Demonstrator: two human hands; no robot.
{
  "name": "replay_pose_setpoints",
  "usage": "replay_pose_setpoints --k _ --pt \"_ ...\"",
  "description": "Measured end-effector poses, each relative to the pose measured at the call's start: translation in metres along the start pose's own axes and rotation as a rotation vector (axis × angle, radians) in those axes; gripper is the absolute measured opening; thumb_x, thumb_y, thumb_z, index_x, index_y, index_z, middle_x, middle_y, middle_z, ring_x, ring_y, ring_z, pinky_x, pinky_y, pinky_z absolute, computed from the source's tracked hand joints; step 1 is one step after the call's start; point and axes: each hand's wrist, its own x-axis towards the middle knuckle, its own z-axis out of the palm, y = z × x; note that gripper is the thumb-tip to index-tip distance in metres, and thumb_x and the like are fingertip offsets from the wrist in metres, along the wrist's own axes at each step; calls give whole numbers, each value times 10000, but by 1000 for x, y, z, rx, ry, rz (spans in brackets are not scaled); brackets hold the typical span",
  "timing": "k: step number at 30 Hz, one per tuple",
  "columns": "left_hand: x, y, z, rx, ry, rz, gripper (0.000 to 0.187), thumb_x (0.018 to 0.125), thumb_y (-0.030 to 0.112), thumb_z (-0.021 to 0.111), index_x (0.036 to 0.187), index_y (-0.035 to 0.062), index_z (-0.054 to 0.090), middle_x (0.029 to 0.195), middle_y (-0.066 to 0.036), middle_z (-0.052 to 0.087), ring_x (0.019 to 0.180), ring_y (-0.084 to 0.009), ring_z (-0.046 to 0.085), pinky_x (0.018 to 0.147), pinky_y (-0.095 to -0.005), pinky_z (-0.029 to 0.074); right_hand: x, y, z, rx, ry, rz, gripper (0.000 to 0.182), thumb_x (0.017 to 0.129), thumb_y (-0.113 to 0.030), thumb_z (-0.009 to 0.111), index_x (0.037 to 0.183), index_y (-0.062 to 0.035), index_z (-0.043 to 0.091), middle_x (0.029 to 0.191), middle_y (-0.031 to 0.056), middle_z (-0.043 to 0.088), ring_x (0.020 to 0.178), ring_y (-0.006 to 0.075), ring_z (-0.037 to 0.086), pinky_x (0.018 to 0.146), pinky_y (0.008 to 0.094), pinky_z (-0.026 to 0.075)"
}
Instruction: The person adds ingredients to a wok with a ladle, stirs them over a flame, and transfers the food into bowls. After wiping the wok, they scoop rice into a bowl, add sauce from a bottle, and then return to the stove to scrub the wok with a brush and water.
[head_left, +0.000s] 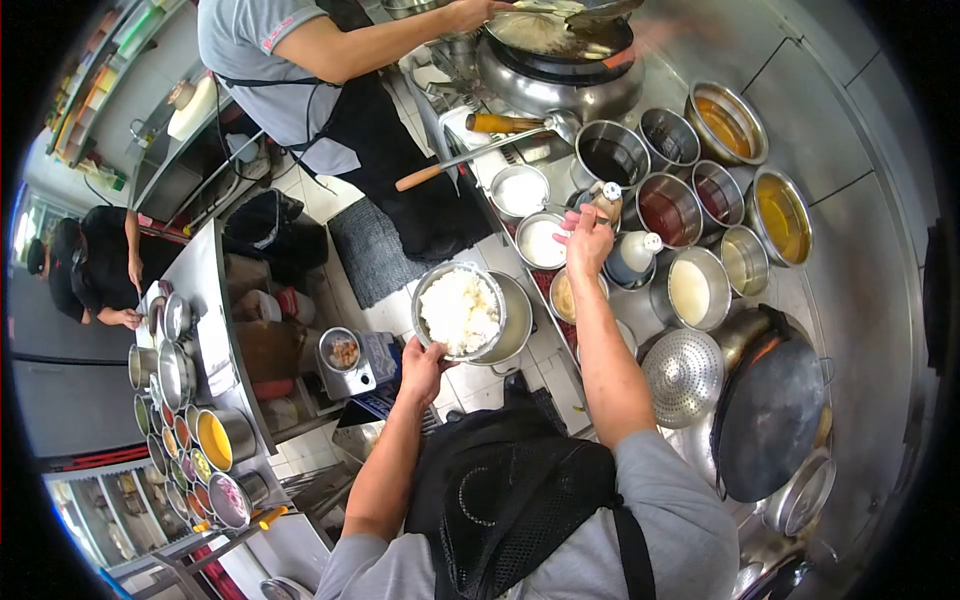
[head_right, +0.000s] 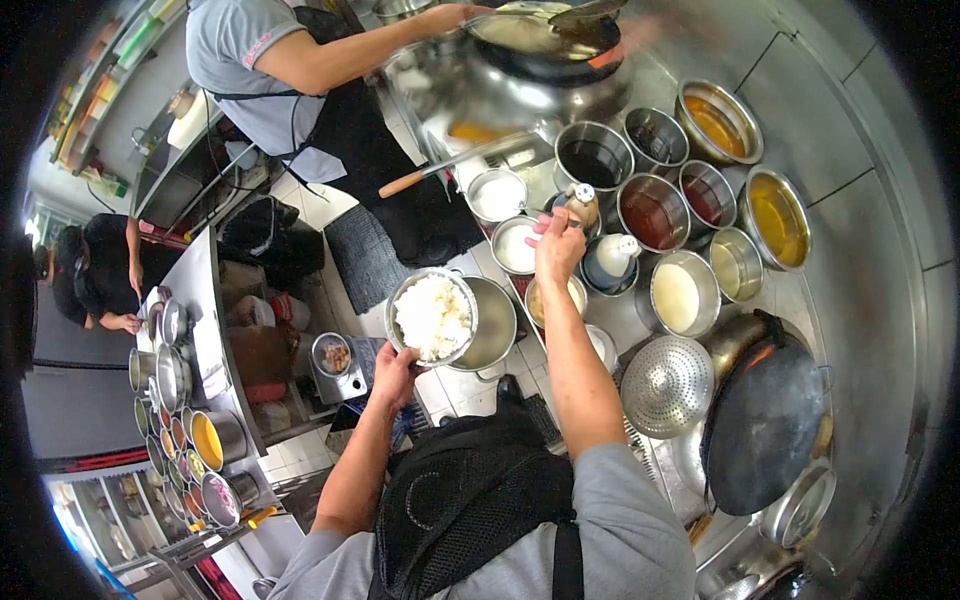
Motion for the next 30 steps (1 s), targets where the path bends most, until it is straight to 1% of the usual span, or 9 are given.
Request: replay_pose_setpoints --k 7,9,11,15,16,18,22,24,30 --pt "-5 8 -6 -6 19 -4 358 855 -35 485 1212 -6 492 1092 -126 648 908 -196 671 705 -322 591 3 9 5 124 25 77 359 979 -249 479 1092 82 563 882 195 663 698 211 656 502 340 606" --pt "-5 10 -5 -6 10 -4 357 853 -38 485 1209 -7 492 1091 -128 646 910 -196 670 703 -322 593 6 12 14 68 32 100 345 981 -242 470 1070 78 565 874 186 665 687 209 659 482 339 600" --pt "-9 11 -3 -30 38 22 319 855 -23 484 1172 -20 521 1035 -116 668 835 -182 681 689 -311 592 7 16 25 6 41 73 336 983 -238 463 1054 74 565 871 181 666 680 209 660 475 336 597" --pt "-9 8 -10 -9 29 21 340 851 -35 489 1190 -8 500 1073 -119 652 897 -199 675 696 -322 596 16 22 43 -82 50 62 318 988 -229 448 1017 63 568 867 171 668 675 206 665 470 330 594" --pt "-10 9 -10 -5 42 8 324 852 -31 494 1174 0 513 1062 -110 657 881 -190 674 689 -315 594 18 22 45 -81 47 63 318 988 -229 448 1017 63 568 867 171 668 675 206 665 470 330 594" --pt "-11 8 -13 -16 48 13 316 853 -29 495 1166 5 520 1056 -104 659 869 -182 673 686 -309 592 22 23 47 -121 9 79 298 979 -193 453 1130 47 545 924 193 659 681 209 652 509 357 603" --pt "-14 8 -14 -38 74 18 302 855 -23 495 1152 18 534 1038 -88 665 845 -160 667 672 -295 587 19 26 42 -32 7 60 313 979 -224 459 1055 66 550 894 184 665 679 216 663 481 338 597" --pt "-13 8 -15 -42 78 19 302 856 -22 495 1153 18 535 1032 -87 666 844 -158 667 668 -294 586 15 24 35 49 15 87 332 973 -225 473 1110 71 536 909 198 661 700 222 660 500 354 604" --pt "-8 6 -13 -36 79 -1 310 859 -20 495 1165 14 531 1022 -89 670 833 -159 672 663 -291 585 -1 7 11 146 21 94 374 970 -236 493 1182 71 518 948 212 646 746 223 643 541 369 613"
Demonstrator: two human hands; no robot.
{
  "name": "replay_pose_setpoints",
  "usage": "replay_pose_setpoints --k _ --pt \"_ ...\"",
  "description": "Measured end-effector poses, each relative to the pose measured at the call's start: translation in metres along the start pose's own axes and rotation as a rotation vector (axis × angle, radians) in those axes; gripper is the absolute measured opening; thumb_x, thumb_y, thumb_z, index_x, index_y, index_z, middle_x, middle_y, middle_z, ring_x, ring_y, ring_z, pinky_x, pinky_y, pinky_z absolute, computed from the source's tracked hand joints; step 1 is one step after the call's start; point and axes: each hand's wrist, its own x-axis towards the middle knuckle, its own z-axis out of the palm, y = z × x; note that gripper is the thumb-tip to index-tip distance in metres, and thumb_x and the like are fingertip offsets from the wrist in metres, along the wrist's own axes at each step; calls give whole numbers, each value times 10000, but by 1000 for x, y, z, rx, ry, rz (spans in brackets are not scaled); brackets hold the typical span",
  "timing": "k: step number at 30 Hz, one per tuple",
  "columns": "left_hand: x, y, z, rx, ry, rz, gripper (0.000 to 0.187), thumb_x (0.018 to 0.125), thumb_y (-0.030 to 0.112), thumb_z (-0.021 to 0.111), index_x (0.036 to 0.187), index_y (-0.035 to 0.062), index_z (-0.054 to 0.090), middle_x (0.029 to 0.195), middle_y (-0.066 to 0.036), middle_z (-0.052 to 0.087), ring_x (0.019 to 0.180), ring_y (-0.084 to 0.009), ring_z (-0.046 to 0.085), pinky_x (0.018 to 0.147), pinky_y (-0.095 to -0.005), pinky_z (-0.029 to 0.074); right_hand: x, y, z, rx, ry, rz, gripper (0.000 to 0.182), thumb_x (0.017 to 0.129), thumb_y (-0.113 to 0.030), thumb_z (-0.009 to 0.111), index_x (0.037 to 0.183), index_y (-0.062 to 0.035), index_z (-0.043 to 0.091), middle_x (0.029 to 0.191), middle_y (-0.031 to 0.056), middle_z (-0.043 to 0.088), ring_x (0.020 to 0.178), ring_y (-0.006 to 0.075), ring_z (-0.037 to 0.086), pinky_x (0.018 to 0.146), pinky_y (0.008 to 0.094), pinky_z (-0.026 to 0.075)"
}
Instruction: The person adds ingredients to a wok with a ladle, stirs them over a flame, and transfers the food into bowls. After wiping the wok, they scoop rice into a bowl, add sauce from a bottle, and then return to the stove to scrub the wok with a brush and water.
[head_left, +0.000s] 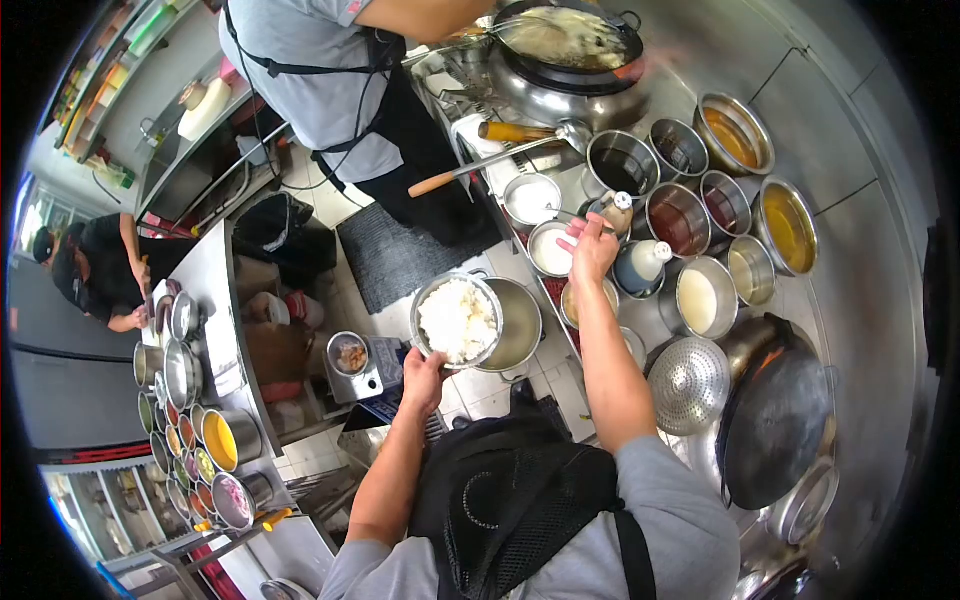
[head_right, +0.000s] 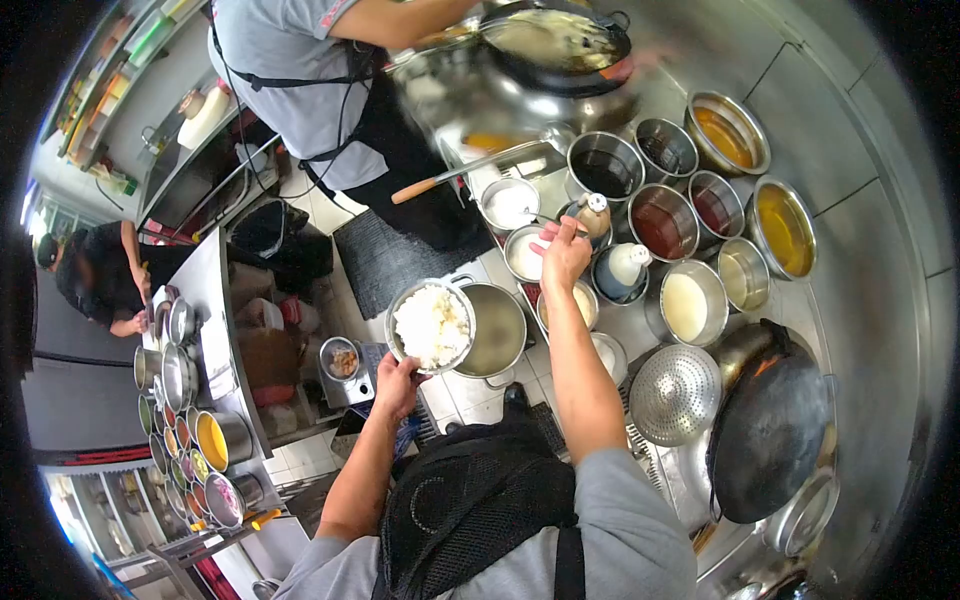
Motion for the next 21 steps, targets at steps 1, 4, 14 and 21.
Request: replay_pose_setpoints --k 1,4,14,21 --pt "1 0 1 -1 -10 2 314 859 -20 496 1169 13 528 1024 -92 671 831 -162 675 664 -292 586 -2 -1 -3 1 7 -5 374 970 -236 493 1182 71 518 948 212 646 746 223 643 541 369 613" --pt "2 0 3 -2 -41 10 315 857 -20 498 1170 8 526 1030 -97 673 834 -170 681 670 -299 590 -6 -6 -10 35 -10 -35 375 970 -242 496 1173 72 518 952 212 637 754 221 635 562 378 614" --pt "1 -4 6 -5 -61 28 330 857 -23 497 1185 6 520 1049 -107 672 862 -185 685 706 -329 595 -10 -2 -26 120 -29 -19 388 975 -273 517 1171 62 508 966 194 623 771 210 621 611 388 611" --pt "4 -3 6 -24 -37 39 326 860 -24 499 1185 -1 513 1063 -110 668 874 -196 686 713 -329 591 -10 1 -29 97 -22 0 381 984 -274 513 1173 56 515 952 182 629 762 199 617 618 384 609"
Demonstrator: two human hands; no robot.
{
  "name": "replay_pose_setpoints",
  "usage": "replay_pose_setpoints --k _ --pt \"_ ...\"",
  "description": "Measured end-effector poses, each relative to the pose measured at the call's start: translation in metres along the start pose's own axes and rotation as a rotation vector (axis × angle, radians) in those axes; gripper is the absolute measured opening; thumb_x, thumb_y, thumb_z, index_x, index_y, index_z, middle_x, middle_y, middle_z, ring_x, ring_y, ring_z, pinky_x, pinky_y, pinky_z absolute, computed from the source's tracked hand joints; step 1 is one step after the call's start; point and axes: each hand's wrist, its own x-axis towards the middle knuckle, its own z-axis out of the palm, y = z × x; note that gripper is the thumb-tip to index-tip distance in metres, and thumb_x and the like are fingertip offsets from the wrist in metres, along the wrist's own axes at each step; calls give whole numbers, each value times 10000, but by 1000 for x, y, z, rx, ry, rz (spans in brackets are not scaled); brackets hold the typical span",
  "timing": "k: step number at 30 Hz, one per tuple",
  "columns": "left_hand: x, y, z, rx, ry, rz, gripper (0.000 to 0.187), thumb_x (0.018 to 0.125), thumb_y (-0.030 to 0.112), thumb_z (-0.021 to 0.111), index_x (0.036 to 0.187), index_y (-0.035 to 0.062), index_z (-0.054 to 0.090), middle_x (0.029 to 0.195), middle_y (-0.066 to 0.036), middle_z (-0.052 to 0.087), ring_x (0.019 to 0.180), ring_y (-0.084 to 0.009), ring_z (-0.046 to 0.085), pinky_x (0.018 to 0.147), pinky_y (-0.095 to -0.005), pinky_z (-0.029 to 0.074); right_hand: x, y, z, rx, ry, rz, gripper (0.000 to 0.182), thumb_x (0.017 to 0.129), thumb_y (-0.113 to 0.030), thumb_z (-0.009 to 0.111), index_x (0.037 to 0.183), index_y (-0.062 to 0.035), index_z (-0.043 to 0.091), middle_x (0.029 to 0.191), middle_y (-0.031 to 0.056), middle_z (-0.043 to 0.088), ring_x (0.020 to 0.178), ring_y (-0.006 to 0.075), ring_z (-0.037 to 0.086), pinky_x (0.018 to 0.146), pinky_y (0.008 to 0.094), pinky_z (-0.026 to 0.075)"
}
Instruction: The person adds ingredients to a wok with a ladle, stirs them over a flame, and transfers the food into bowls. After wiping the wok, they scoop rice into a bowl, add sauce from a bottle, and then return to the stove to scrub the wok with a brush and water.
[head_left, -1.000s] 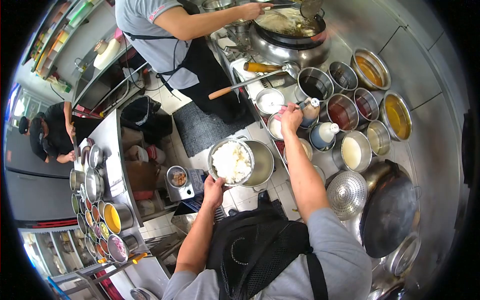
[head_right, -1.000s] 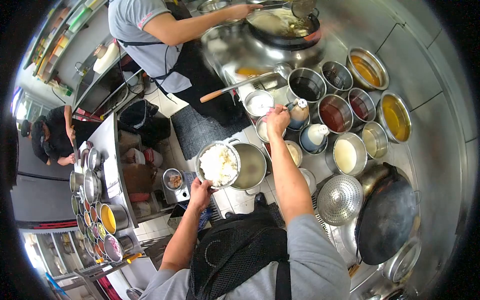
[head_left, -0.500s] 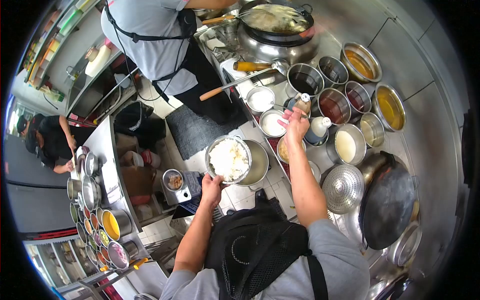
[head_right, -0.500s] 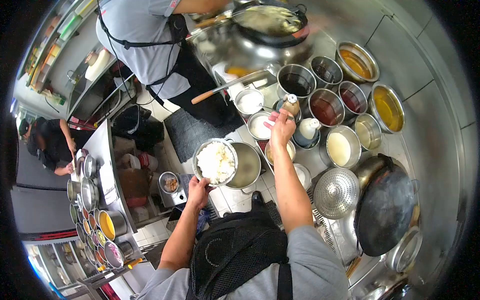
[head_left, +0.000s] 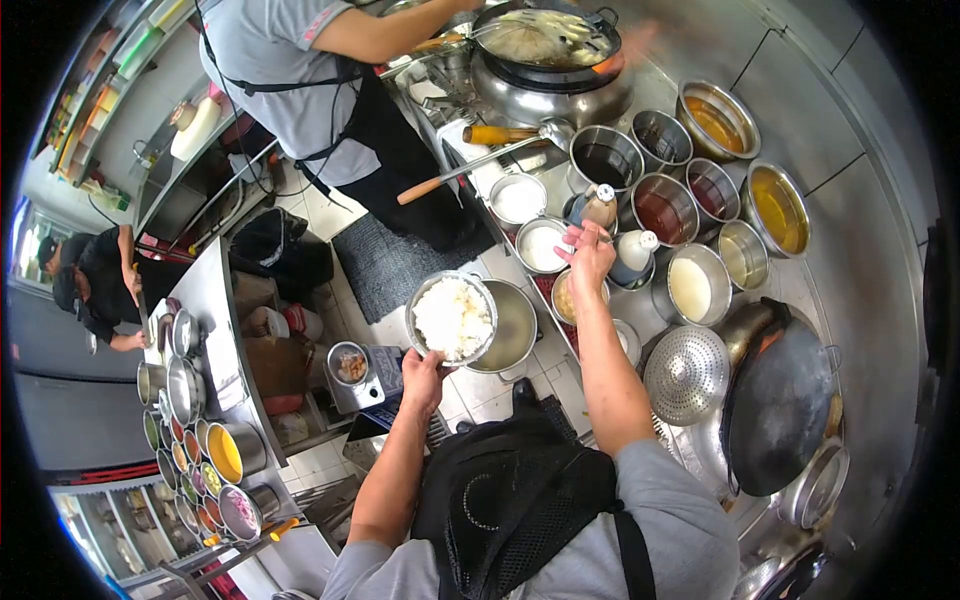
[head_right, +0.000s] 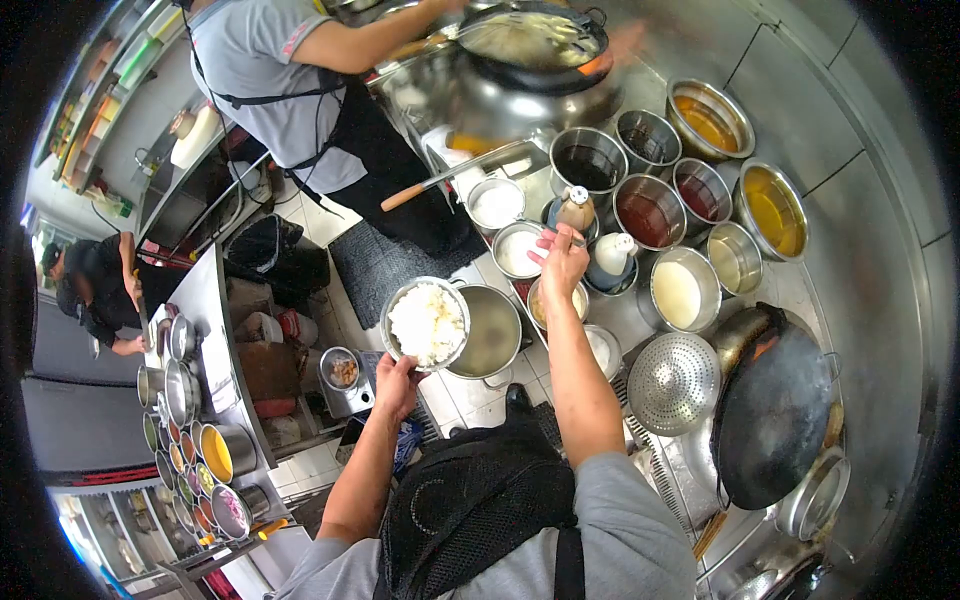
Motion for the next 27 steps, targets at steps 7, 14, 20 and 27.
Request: replay_pose_setpoints --k 7,14,20,27 --pt "32 11 13 6 3 38 317 887 2 483 1204 -7 495 1105 -133 644 936 -202 667 676 -311 591 -17 -19 -7 13 -133 13 366 992 -283 525 1173 34 525 943 152 637 782 202 618 669 410 600" --pt "75 41 56 -19 -118 73 341 857 -19 487 1198 -35 487 1094 -162 644 872 -234 677 621 -303 597 -35 -66 -4 85 -289 50 341 995 -286 526 1138 23 541 937 160 652 758 181 620 650 399 598" --pt "69 82 98 -49 -193 84 309 852 -14 519 1160 -35 515 1058 -140 650 825 -216 671 623 -300 594 -25 -98 -6 -44 -315 -139 308 999 -284 526 1119 -5 571 899 126 659 714 145 617 619 341 594" --pt "48 76 86 -31 -225 42 307 851 -8 528 1158 -15 543 1020 -106 654 863 -186 657 602 -280 595 -14 -83 -9 -317 -197 -401 340 1028 -277 463 1120 23 594 882 117 661 689 108 597 598 259 568"
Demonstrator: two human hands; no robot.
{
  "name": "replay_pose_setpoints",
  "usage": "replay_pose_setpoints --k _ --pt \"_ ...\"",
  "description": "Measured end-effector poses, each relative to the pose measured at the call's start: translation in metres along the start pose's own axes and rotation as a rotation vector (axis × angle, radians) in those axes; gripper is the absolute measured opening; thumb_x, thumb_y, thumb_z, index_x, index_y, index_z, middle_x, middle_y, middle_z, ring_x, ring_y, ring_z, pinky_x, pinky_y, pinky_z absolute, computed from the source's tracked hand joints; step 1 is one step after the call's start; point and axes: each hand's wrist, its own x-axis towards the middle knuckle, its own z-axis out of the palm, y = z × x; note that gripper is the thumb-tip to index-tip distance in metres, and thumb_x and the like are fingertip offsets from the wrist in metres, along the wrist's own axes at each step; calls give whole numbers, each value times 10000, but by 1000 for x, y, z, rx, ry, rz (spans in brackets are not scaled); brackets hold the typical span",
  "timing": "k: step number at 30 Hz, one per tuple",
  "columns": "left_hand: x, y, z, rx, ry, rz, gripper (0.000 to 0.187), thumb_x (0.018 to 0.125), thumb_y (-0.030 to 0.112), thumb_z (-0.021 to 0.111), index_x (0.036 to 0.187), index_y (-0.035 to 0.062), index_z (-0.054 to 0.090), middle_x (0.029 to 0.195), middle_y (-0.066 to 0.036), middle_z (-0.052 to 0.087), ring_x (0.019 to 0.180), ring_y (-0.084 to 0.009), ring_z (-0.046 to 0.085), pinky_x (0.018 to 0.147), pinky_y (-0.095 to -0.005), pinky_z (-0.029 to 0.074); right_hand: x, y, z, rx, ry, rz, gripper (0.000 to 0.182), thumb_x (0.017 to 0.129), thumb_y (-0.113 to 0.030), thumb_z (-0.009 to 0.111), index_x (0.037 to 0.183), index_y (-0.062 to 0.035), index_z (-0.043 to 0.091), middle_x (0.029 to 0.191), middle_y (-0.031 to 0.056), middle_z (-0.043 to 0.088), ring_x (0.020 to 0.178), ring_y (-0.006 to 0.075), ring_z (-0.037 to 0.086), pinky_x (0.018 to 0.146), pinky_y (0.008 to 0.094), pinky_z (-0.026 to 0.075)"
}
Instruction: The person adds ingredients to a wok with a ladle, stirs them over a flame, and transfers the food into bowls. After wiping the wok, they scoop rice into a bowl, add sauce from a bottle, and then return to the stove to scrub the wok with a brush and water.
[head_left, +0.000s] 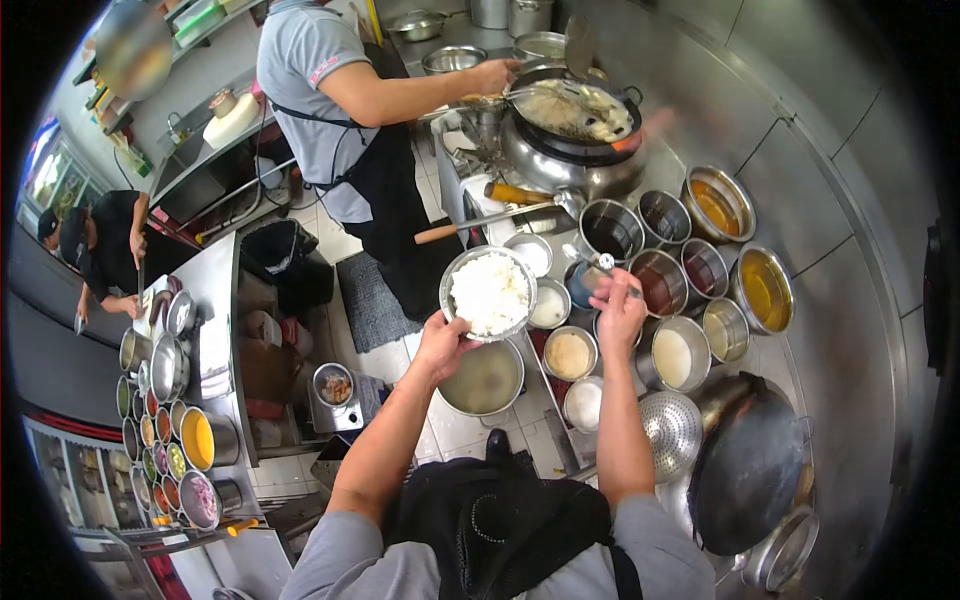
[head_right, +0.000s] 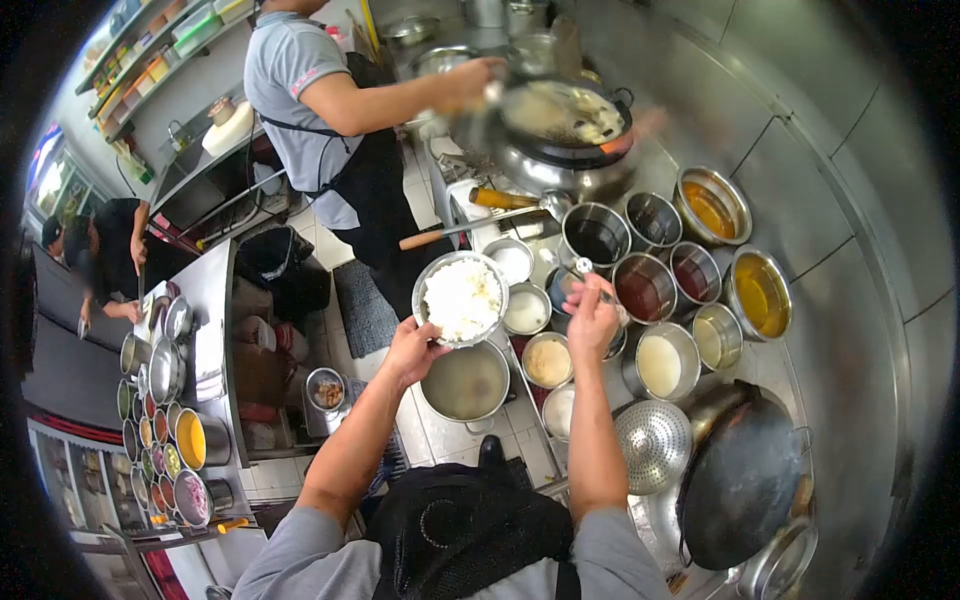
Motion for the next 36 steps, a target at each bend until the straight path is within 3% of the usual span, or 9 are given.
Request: replay_pose_setpoints --k 7,9,11,13,15,19,26,32,36 --pt "-45 -59 -51 83 102 -109 378 853 -6 528 1228 -11 479 1109 -117 625 911 -204 648 625 -289 581 7 74 69 -628 -177 -337 257 963 -192 464 996 -6 639 922 208 673 890 434 624 766 471 496" --pt "-63 -66 -56 40 184 -114 372 854 -9 527 1224 -3 487 1106 -123 634 898 -210 657 649 -316 580 3 106 81 -629 -292 -123 237 954 -176 479 989 -10 644 894 217 664 878 417 627 783 470 490" --pt "-80 -66 -57 30 240 -89 358 851 -11 532 1207 6 504 1095 -122 641 901 -214 661 682 -334 578 3 122 79 -571 -327 -292 219 927 -170 534 1042 -12 633 945 224 645 932 408 605 815 465 483" --pt "-91 -75 -80 17 218 -61 345 838 -15 543 1180 22 525 1081 -115 653 903 -208 660 677 -321 564 -20 87 58 -626 -317 -411 387 866 -167 661 1201 -2 562 1098 199 598 1035 379 562 867 445 458" --pt "-106 -77 -90 -40 275 -19 353 837 -10 548 1188 33 530 1073 -96 657 870 -201 660 655 -307 554 -50 42 21 -431 -403 -199 496 843 -185 705 1265 3 524 1100 205 587 995 382 568 876 435 459" --pt "-129 -76 -110 -57 357 26 330 846 2 563 1169 66 555 1045 -65 664 845 -170 657 644 -293 557 -92 44 -74 -598 -46 131 694 787 -186 770 1362 6 433 1174 207 562 1019 353 568 890 428 455" --pt "-126 -64 -105 -52 357 73 366 870 26 563 1233 49 526 1100 -62 655 924 -180 647 716 -308 517 -38 82 -76 -705 151 -204 1088 656 -235 871 1483 24 214 1419 285 411 1314 419 402 1116 440 302" --pt "-134 -44 -77 -77 349 156 357 869 -15 521 1223 25 523 1096 -91 653 920 -183 651 719 -329 542 -21 111 -77 -786 224 -127 996 621 -357 880 1431 -94 363 1398 130 492 1301 330 450 1103 616 198" --pt "-145 -38 -83 -62 343 182 351 865 -19 512 1212 30 520 1079 -85 649 887 -173 655 717 -331 563 -20 99 -72 -774 219 -191 900 634 -285 886 1366 -12 441 1327 193 533 1233 356 497 1068 477 333"
